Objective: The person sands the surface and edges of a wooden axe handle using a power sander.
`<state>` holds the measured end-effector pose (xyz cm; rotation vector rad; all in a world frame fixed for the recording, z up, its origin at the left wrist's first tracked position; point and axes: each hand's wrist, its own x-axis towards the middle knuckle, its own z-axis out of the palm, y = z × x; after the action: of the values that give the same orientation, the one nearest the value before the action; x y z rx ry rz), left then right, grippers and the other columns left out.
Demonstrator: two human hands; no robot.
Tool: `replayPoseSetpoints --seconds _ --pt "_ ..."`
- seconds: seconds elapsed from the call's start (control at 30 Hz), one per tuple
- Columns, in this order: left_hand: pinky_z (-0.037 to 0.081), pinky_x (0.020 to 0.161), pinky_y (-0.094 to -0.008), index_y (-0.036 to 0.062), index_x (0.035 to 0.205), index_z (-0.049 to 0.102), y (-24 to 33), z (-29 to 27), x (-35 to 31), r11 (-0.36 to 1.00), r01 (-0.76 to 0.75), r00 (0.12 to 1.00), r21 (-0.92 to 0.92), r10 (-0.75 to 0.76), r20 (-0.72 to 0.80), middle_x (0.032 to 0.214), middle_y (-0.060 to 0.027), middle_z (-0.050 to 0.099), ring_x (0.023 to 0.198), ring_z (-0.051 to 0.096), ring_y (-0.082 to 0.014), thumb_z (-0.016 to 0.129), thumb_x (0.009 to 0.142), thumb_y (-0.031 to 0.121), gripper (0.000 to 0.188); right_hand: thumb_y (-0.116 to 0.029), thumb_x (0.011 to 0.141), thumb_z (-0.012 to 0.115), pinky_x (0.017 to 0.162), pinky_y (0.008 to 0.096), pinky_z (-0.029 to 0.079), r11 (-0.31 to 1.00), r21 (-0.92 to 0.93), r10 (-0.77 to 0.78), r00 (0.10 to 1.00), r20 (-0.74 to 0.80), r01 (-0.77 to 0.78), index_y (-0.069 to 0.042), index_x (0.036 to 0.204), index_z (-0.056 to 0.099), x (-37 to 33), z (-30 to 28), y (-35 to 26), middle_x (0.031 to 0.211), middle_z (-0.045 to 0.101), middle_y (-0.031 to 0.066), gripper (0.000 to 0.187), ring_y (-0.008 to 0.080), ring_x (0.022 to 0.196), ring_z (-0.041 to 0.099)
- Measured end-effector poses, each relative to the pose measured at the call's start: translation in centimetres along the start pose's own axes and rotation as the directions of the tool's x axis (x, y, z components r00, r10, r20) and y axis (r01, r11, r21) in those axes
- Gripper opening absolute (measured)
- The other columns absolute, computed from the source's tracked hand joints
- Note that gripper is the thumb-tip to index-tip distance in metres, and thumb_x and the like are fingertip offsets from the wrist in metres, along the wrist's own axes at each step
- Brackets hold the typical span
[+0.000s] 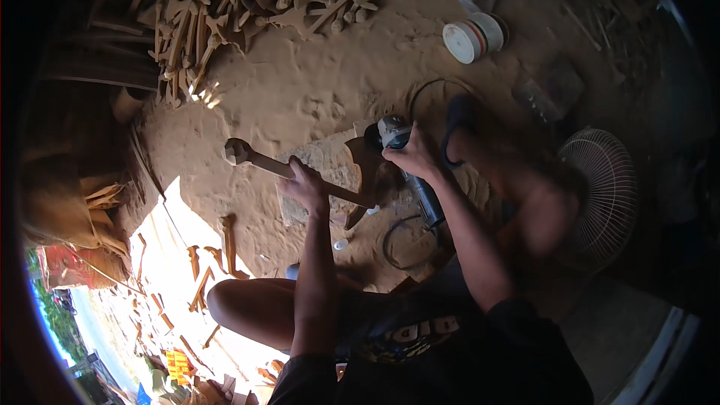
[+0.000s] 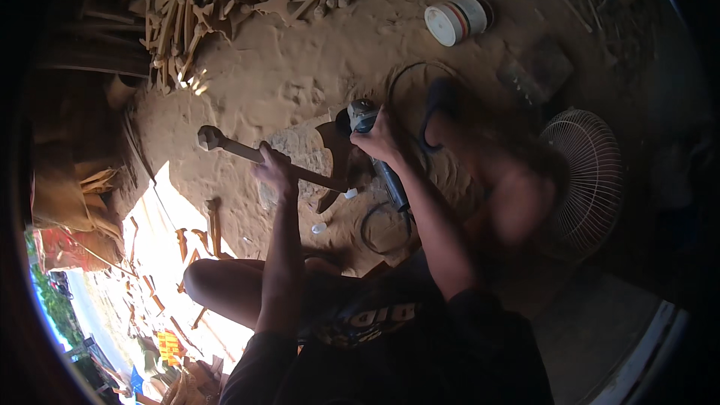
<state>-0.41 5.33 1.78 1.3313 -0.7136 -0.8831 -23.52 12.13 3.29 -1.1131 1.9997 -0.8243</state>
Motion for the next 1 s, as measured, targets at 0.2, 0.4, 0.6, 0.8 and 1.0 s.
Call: replayPoseSetpoints --seconds 0.2,0.4,0.6,0.8,1.0 --pt "0.032 0.047 -0.0336 0.0046 0.063 0.04 -0.2 0.0 0.1 0.991 -0.075 0.997 0.108 0.077 -0.013 0.058 0.001 0.039 0.052 0.037 -0.0103 0.06 0.097 0.025 0.044 -0.046 0.075 0.084 0.12 0.0426 0.036 0.998 0.069 -0.021 0.986 0.166 0.01 0.017 0.156 0.021 -1.4 -0.5 -4.0 0.153 0.04 0.0384 0.12 0.0435 0.146 0.042" --pt "0.033 0.041 -0.0317 0.0072 0.062 0.045 0.1 0.0 0.1 0.989 -0.088 0.996 0.121 0.091 -0.016 0.052 0.0003 0.042 0.043 0.041 -0.0112 0.062 0.096 0.031 0.045 -0.037 0.071 0.082 0.105 0.0438 0.05 0.994 0.087 -0.074 0.997 0.032 0.071 0.018 0.148 0.032 -0.5 1.1 -1.6 0.13 0.058 0.0366 0.107 0.0428 0.122 0.062" --pt "0.033 0.041 -0.0318 0.0079 0.063 0.044 0.4 0.9 -0.9 0.998 -0.046 0.999 0.045 0.045 0.02 0.052 0.0002 0.042 0.043 0.039 -0.0117 0.063 0.096 0.03 0.043 -0.042 0.074 0.083 0.08 0.0435 0.059 0.996 -0.065 -0.075 0.969 -0.236 0.062 0.011 0.127 0.051 -0.3 -0.3 4.6 0.1 0.072 0.0257 0.081 0.0379 0.092 0.073" --pt "0.033 0.043 -0.0265 0.0051 0.069 0.045 3.4 0.7 -0.2 0.998 -0.059 0.998 0.013 0.058 0.039 0.056 0.0027 0.044 0.047 0.043 -0.0068 0.062 0.097 0.02 0.036 -0.031 0.075 0.086 0.083 0.0386 0.056 0.954 0.276 0.116 0.993 0.033 -0.12 0.005 0.12 0.056 -3.7 -3.2 2.8 0.104 0.07 0.0177 0.065 0.0262 0.095 0.071" --pt "0.033 0.047 -0.0248 0.0067 0.084 0.043 4.0 1.5 3.3 0.96 -0.114 0.567 -0.255 0.273 0.777 0.063 0.0016 0.046 0.051 0.041 -0.0063 0.058 0.098 0.016 0.022 -0.036 0.072 0.084 0.084 0.0445 0.056 0.963 0.271 0.073 0.969 -0.237 -0.006 0.003 0.121 0.055 -5.5 -4.3 3.8 0.107 0.07 0.0215 0.069 0.0347 0.097 0.072"
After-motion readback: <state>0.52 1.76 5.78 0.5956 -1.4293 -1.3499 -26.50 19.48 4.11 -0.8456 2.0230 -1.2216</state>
